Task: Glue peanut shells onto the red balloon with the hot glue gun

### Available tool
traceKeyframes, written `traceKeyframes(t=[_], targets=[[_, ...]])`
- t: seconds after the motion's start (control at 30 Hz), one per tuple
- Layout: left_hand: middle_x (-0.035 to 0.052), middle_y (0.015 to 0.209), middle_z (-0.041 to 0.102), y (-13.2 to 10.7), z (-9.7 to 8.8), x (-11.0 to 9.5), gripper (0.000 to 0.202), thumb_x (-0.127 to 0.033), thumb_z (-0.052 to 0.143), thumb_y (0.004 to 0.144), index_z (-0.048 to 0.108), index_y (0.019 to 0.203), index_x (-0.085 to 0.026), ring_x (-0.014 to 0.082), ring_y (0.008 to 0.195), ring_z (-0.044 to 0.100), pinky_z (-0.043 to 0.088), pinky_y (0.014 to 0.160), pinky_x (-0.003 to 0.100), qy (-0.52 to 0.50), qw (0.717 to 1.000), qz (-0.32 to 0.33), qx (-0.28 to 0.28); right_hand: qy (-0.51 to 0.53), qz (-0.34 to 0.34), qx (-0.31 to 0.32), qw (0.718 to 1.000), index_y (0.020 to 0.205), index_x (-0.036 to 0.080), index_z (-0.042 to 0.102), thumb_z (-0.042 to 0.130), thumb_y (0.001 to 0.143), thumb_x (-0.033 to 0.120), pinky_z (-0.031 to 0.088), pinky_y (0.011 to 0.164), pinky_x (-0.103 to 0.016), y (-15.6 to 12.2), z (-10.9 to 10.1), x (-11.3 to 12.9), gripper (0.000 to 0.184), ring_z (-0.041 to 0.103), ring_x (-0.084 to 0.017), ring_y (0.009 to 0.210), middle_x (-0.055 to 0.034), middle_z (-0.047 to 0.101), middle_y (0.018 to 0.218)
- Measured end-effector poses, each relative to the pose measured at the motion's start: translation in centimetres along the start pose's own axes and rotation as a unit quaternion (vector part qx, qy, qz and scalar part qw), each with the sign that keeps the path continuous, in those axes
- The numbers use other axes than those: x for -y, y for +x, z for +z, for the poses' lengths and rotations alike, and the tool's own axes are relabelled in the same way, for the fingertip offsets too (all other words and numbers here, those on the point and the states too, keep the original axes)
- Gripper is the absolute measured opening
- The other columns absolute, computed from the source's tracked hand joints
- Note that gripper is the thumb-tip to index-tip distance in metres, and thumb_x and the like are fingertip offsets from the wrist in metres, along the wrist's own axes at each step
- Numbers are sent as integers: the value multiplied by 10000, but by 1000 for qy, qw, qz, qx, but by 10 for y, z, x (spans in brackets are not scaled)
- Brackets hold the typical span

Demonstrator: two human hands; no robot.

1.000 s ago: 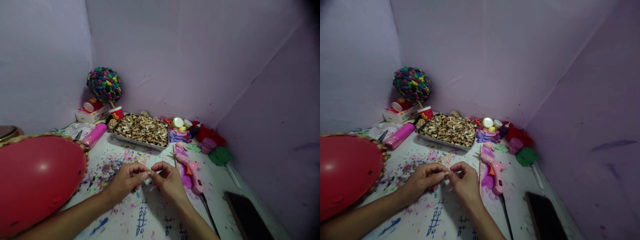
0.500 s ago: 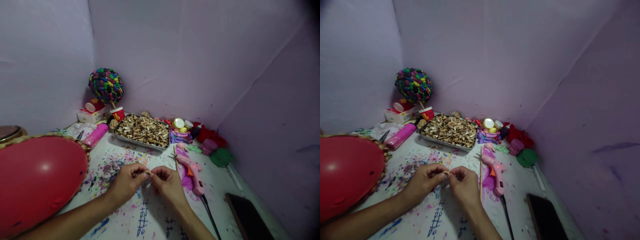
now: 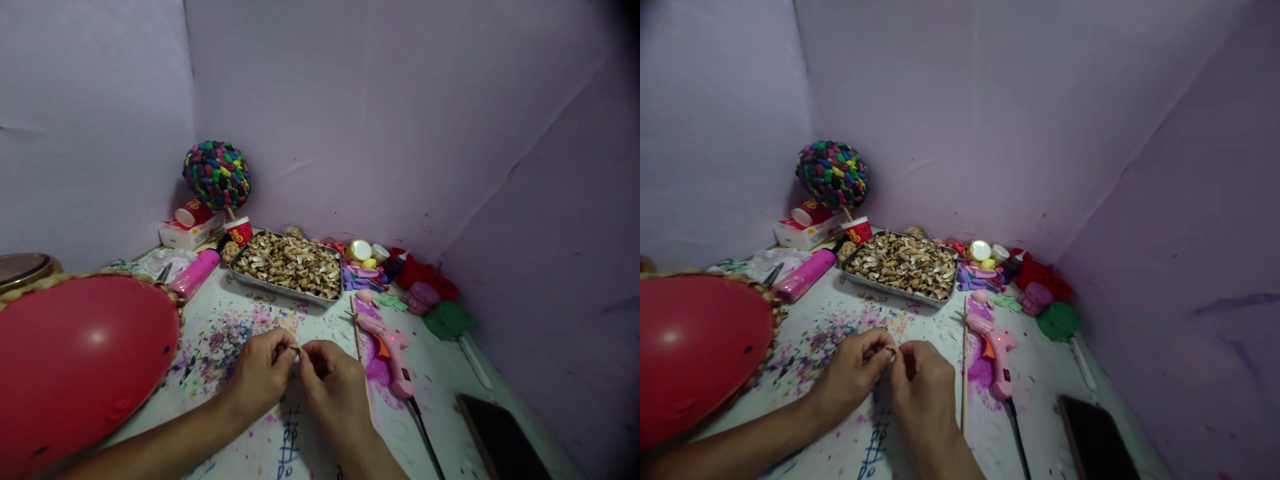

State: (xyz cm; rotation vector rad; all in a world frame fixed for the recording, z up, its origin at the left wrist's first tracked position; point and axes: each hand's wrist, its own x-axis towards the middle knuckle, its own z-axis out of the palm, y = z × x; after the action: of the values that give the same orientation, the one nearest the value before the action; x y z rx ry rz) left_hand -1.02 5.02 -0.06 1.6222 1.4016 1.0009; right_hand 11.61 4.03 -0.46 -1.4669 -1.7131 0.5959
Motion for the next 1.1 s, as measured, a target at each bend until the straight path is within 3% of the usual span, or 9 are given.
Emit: traceKeyframes(t=[0.17,0.3,0.37,0.47,0.57,0.7,0.87,1.0,1.1], targets=[[-14,573,511,0,4,2,128,-233,445,715,517,624,-179,140,558,470,340,530,240,-4,1000,-24,-19,-63,-53,-11,997,793,158,644,442,793,210,432,597,-261,-3,1,1,209,610,-182,648,-84,663,730],[-33,546,454,1,3,0,138,-257,461,706,484,594,-180,120,537,420,312,505,227,-51,998,-25,-15,79,54,11,995,719,166,623,491,756,256,414,539,-250,2,2,3,164,575,-162,583,-49,636,646],[-52,496,414,1,2,-2,159,-291,475,695,466,581,-180,98,473,371,281,461,215,-113,992,-46,23,220,149,46,963,639,163,580,561,692,271,375,448,-224,5,3,2,122,500,-121,445,9,561,493],[-79,407,376,4,0,-4,182,-343,495,671,467,595,-180,68,372,285,215,395,201,-203,970,-109,83,422,236,108,869,603,158,542,649,622,305,345,384,-187,11,0,1,183,406,-69,342,64,472,391],[-87,376,367,9,-1,-2,182,-344,515,652,477,611,-171,52,345,261,187,374,187,-230,963,-137,30,523,255,114,805,572,149,540,716,594,336,369,374,-152,16,-8,-1,258,388,-37,357,62,483,444],[-80,484,425,20,0,4,225,-245,525,626,541,826,-143,56,361,334,239,365,182,-223,956,-153,-116,512,269,76,812,667,131,623,786,532,299,443,395,-163,19,-13,-6,271,431,-33,394,33,573,566],[19,869,553,23,-3,5,539,-148,486,615,477,1153,-147,75,473,446,353,440,222,-139,964,-118,-195,485,292,54,822,729,112,663,788,512,279,457,409,-186,17,-6,-8,301,484,-45,404,-9,640,616],[14,694,583,12,-6,0,147,-245,526,687,630,742,-158,126,578,489,381,549,241,-9,993,-3,-119,420,273,38,865,726,112,673,740,531,265,424,375,-197,17,-5,-6,256,478,-57,371,11,625,562],[9,609,567,4,-4,-2,176,-274,530,703,605,583,-170,131,565,484,370,547,242,26,999,21,-29,389,256,36,884,675,108,678,714,536,226,374,348,-182,17,-5,-4,186,454,-57,334,36,578,455]])
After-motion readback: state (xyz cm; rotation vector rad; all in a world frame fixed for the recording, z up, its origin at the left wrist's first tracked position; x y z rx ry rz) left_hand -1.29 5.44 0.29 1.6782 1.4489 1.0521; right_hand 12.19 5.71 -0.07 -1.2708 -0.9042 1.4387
